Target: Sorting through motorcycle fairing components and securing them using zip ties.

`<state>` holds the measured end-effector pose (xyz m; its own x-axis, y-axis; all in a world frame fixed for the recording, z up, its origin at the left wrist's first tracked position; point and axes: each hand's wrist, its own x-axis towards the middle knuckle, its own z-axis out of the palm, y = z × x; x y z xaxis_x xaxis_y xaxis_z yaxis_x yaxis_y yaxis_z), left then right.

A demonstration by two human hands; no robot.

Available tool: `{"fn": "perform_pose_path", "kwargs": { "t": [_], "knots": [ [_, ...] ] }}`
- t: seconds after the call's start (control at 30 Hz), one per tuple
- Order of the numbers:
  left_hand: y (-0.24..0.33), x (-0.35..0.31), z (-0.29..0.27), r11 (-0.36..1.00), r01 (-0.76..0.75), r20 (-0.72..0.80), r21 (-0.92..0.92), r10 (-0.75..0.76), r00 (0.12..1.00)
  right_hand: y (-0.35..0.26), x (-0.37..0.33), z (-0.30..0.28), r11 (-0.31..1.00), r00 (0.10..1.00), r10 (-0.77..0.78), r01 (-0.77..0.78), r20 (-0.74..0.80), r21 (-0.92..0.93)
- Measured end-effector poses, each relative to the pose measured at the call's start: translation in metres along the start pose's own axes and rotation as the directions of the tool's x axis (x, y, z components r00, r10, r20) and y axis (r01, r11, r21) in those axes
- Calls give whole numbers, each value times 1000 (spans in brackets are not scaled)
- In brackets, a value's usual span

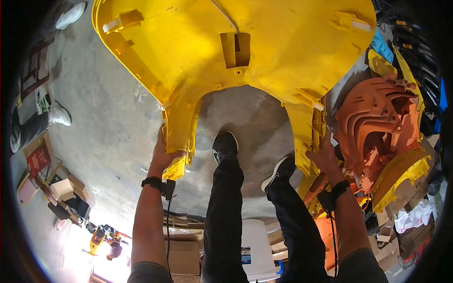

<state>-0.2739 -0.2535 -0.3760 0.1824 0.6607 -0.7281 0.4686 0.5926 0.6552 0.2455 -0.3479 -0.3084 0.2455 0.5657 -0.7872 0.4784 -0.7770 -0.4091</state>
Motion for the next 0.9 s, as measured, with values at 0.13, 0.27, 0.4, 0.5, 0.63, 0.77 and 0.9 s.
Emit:
{"fn": "perform_pose_path", "kwargs": {
  "t": [0.13,0.27,0.4,0.5,0.63,0.77,0.9],
  "knots": [
    [1,1,-1,998,56,-22,-6,-56,998,-4,0,1,998,997,62,-61,35,-11],
    [15,-9,8,999,31,-89,31,-28,996,-26,-13,-11,997,998,34,-37,47,68],
    [49,-17,2,994,95,-91,52,-90,992,-57,-27,-40,998,999,-26,29,48,-62],
    [90,-27,-15,986,159,-64,40,-156,986,-105,-42,-67,989,995,-96,99,33,-109],
    [164,-23,-32,969,243,63,48,-246,967,-129,-41,-100,972,984,-176,177,18,-154],
    [211,-21,-48,936,346,147,69,-353,924,-154,-33,-128,985,987,-126,137,103,-107],
    [225,-22,-53,936,341,137,90,-350,926,-159,-43,-127,994,984,-107,107,145,4]
  ]
}}
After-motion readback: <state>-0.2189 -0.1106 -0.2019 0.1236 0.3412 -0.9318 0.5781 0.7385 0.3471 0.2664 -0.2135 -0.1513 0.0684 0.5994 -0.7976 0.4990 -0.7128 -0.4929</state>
